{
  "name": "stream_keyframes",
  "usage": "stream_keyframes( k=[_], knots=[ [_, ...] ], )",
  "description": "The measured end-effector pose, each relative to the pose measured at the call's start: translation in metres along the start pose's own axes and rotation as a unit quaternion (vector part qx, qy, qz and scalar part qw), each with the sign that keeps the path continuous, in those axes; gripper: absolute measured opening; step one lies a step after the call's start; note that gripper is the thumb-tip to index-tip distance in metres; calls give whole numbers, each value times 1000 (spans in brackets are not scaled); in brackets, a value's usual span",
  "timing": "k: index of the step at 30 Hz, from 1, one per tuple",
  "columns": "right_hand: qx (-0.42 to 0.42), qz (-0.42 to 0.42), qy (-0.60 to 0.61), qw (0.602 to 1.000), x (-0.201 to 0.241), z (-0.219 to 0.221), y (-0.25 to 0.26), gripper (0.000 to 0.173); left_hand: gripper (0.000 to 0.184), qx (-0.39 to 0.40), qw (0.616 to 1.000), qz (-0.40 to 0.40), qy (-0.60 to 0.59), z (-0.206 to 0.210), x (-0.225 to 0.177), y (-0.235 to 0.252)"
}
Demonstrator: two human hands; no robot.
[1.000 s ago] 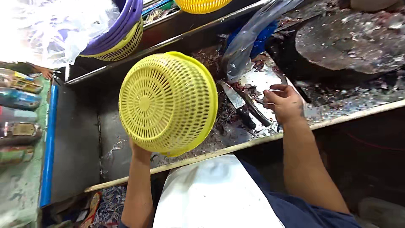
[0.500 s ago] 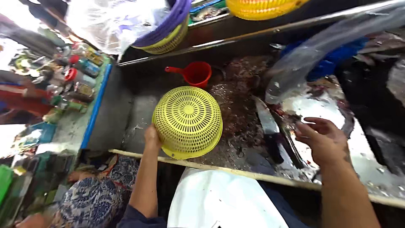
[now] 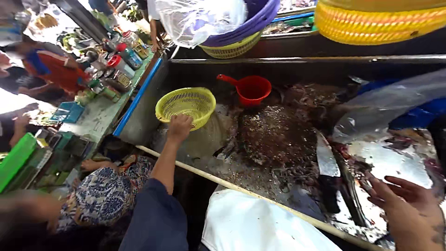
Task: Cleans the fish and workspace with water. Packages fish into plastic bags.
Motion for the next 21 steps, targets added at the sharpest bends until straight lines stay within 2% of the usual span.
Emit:
stream_keyframes(
  k=[1, 2, 4, 6, 10, 13, 16, 21],
  knots=[
    [-3, -5, -12, 1000, 1, 3, -9, 55, 22, 13, 1000, -9, 14, 18, 5, -8],
    [-3, -11, -25, 1000, 2, 4, -18, 57, 26, 21, 999, -47, 17, 28, 8, -13],
    [1, -19, -51, 999, 4, 4, -39, 60, 30, 55, 989, -140, 3, 35, 8, -17],
    [0, -26, -77, 997, 1, 0, -55, 60, 28, 88, 979, -184, -25, 42, 5, -24],
    [-7, -83, -124, 989, 8, 7, -83, 56, 34, 144, 972, -172, -69, 42, 17, -30],
    [-38, -49, -182, 981, 14, 5, -100, 48, 39, 154, 974, -144, -83, 59, 17, -24],
    [-47, -43, -248, 967, 0, 2, -102, 43, 43, 173, 968, -139, -113, 60, 8, -11],
    [-60, -126, -382, 914, -23, 21, -111, 28, 41, 156, 955, -88, -236, 55, -31, -6]
  ],
)
Point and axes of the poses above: each hand's wrist, its own y-axis towards the middle knuckle, its own z-axis out of the palm, x = y × z, the point moved 3 cm from there along y, towards the middle knuckle, and after that the axes turned 12 degrees about -x, right-handed, at the moved point
